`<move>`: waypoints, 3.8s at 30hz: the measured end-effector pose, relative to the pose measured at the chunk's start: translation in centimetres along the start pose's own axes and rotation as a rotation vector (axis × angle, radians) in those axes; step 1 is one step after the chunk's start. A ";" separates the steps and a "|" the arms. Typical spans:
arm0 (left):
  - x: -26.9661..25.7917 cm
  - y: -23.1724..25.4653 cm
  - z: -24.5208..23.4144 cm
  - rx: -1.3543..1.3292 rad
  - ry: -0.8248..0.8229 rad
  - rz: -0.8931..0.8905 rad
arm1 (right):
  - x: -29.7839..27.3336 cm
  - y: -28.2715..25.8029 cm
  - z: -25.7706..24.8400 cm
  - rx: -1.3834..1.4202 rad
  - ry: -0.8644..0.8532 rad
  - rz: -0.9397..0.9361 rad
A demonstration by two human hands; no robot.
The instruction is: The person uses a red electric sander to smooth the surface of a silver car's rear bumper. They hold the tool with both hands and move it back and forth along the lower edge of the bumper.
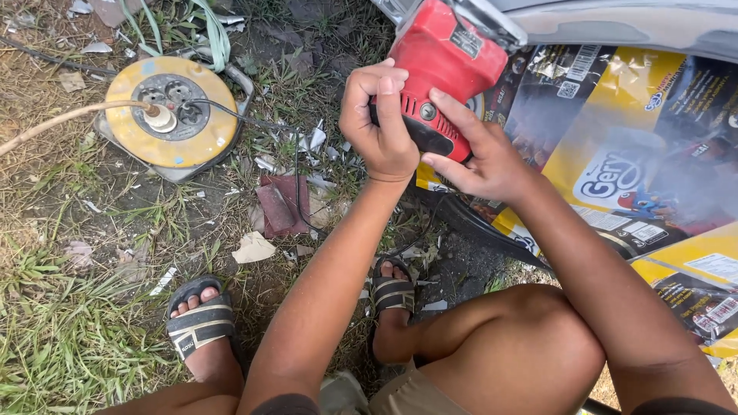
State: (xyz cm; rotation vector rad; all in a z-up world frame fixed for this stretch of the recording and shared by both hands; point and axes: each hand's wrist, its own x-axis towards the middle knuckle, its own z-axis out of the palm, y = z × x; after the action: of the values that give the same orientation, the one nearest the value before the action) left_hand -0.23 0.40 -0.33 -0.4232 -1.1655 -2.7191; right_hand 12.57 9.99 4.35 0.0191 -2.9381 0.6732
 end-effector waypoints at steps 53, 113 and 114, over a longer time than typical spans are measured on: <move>0.1 -0.2 0.4 -0.107 -0.019 -0.018 | 0.0 -0.4 0.3 0.036 0.036 -0.011; 1.2 -1.7 -0.9 0.042 -0.143 0.125 | 1.8 -0.9 2.1 0.174 -0.029 0.109; 1.2 -2.4 -1.2 0.044 -0.119 0.092 | 2.0 -0.6 2.6 0.247 -0.076 0.151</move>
State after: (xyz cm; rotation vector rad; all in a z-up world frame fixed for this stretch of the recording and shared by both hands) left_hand -2.21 1.17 -2.43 -0.6237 -1.2011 -2.6162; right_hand 10.26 8.33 2.60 -0.1582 -2.9288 1.0763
